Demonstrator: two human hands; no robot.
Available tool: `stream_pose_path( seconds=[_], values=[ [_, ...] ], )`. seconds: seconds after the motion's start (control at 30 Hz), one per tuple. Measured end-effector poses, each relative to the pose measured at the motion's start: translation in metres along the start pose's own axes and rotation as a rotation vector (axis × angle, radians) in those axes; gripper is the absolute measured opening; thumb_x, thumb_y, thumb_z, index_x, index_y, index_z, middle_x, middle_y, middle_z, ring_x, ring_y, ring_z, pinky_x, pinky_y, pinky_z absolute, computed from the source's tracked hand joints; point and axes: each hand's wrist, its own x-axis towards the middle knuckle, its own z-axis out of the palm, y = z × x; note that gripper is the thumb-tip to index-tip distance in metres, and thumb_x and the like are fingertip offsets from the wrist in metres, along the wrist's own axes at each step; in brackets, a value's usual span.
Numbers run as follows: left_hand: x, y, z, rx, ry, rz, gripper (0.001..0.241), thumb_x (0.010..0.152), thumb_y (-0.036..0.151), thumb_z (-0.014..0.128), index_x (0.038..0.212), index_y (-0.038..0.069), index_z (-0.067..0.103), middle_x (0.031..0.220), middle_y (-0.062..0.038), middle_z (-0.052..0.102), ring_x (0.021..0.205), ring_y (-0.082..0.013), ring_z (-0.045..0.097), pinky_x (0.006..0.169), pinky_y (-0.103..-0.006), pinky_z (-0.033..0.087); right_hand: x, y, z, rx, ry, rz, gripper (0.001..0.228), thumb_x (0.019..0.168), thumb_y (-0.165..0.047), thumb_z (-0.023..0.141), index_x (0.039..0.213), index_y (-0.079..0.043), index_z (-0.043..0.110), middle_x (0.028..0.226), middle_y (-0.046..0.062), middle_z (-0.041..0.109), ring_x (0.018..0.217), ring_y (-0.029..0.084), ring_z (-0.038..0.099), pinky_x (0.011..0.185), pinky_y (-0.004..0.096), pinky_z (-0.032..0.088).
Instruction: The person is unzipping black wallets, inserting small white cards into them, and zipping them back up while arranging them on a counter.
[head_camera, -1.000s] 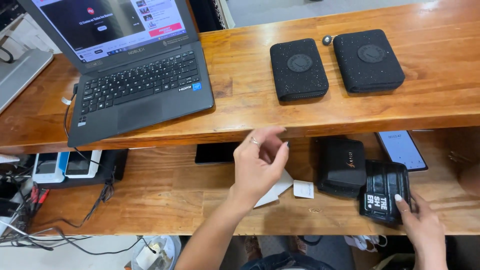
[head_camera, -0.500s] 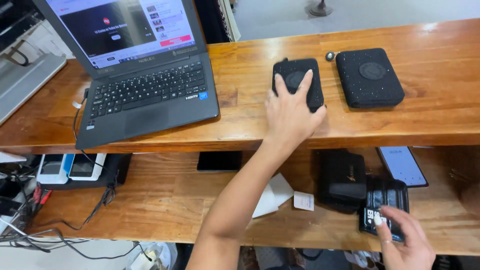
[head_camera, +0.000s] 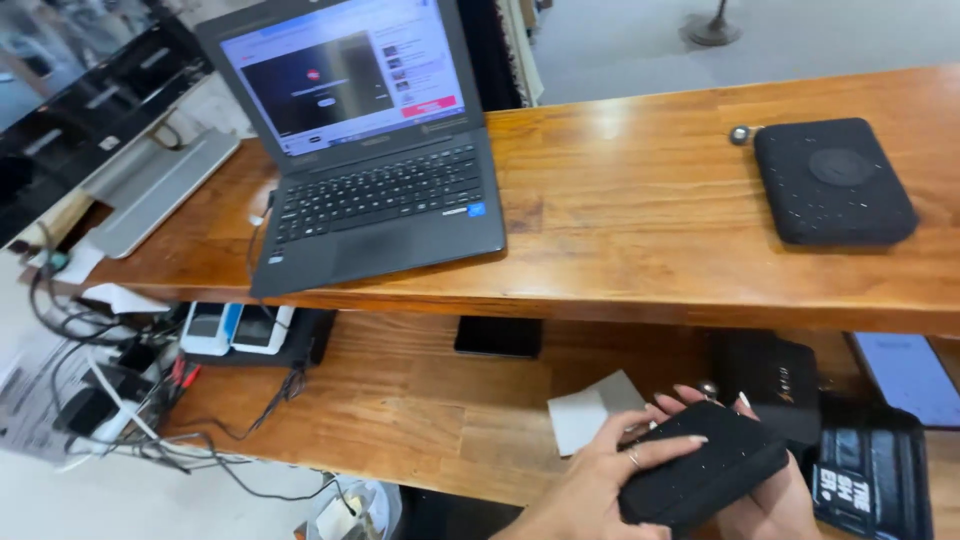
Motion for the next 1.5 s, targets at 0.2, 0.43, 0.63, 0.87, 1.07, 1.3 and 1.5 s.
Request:
stream_pose_path(
  seconds=[0.2, 0.43, 0.63, 0.87, 1.07, 1.3, 1.5],
  values=[
    [0.003, 0.009, 0.003, -0.123, -0.072, -0.230, 0.099, 0.074, 0.061, 0.052, 0.163, 0.036, 0.016, 0.147, -0.019, 0.033, 0.151, -0.0323, 0.034, 0.125, -0.0390, 0.022, 0.143, 0.020, -0.115, -0.024, -0.150, -0.131, 0.021, 0.109, -0.032, 0.045, 0.118, -0.015, 0.055, 0.141, 0.007, 0.064, 0.139, 0.024, 0.058, 0.120, 0.047, 0.041],
    [0.030, 0.029, 0.008, -0.028, -0.252, -0.458, 0.096, 0.084, 0.026, 0.050, 0.165, 0.037, -0.001, 0.165, -0.014, 0.031, 0.119, -0.0410, 0.054, 0.095, -0.0409, 0.038, 0.116, 0.003, -0.097, -0.200, -0.194, -0.291, 0.037, 0.108, -0.021, 0.039, 0.119, 0.012, 0.051, 0.147, 0.033, 0.058, 0.137, 0.052, 0.055, 0.119, 0.062, 0.040],
    [0.037, -0.003, 0.029, -0.099, -0.071, -0.410, 0.114, 0.067, 0.066, 0.049, 0.166, 0.028, 0.006, 0.163, -0.015, 0.035, 0.146, -0.0357, 0.037, 0.113, -0.0406, 0.030, 0.074, -0.002, -0.095, -0.502, -0.340, -0.982, 0.036, 0.099, -0.020, 0.055, 0.105, 0.013, 0.066, 0.130, 0.032, 0.068, 0.134, 0.043, 0.064, 0.120, 0.050, 0.049],
    [0.056, -0.068, 0.098, -1.336, 0.114, -0.084, 0.088, 0.095, 0.038, 0.060, 0.170, 0.018, 0.018, 0.166, -0.009, 0.033, 0.142, -0.0159, 0.044, 0.112, -0.0269, 0.041, 0.067, 0.004, -0.100, -1.135, -0.462, -1.646, 0.039, 0.099, -0.039, 0.049, 0.118, -0.014, 0.073, 0.161, 0.025, 0.043, 0.160, 0.045, 0.032, 0.131, 0.051, 0.028],
    [0.062, -0.139, 0.155, -1.935, 0.090, -0.196, 0.048, 0.112, 0.043, 0.052, 0.131, -0.001, 0.057, 0.112, -0.019, 0.068, 0.096, -0.0266, 0.068, 0.088, -0.0332, 0.057, 0.060, -0.007, -0.109, -1.219, -0.562, -1.593, 0.044, 0.101, -0.048, 0.045, 0.119, -0.020, 0.074, 0.170, 0.026, 0.024, 0.164, 0.045, 0.013, 0.132, 0.056, 0.015],
    [0.084, -0.125, 0.143, -1.826, 0.407, -0.524, 0.057, 0.097, 0.071, 0.061, 0.102, 0.015, 0.072, 0.079, -0.009, 0.071, 0.063, -0.0218, 0.069, 0.055, -0.0297, 0.058, 0.064, 0.068, -0.087, -0.964, 0.134, -1.468, 0.067, 0.079, -0.007, 0.081, 0.140, 0.005, 0.055, 0.156, 0.016, 0.044, 0.150, 0.023, 0.041, 0.126, 0.030, 0.030],
    [0.075, -0.085, 0.092, -1.766, 0.470, -0.456, 0.075, 0.097, 0.080, 0.048, 0.088, 0.008, 0.066, 0.074, -0.012, 0.067, 0.062, -0.0236, 0.066, 0.059, -0.0331, 0.056, 0.094, 0.012, -0.130, -1.326, -0.905, -1.887, 0.032, 0.106, -0.049, 0.050, 0.127, -0.040, 0.072, 0.163, 0.011, 0.034, 0.153, 0.049, 0.024, 0.123, 0.069, 0.021]
  ],
)
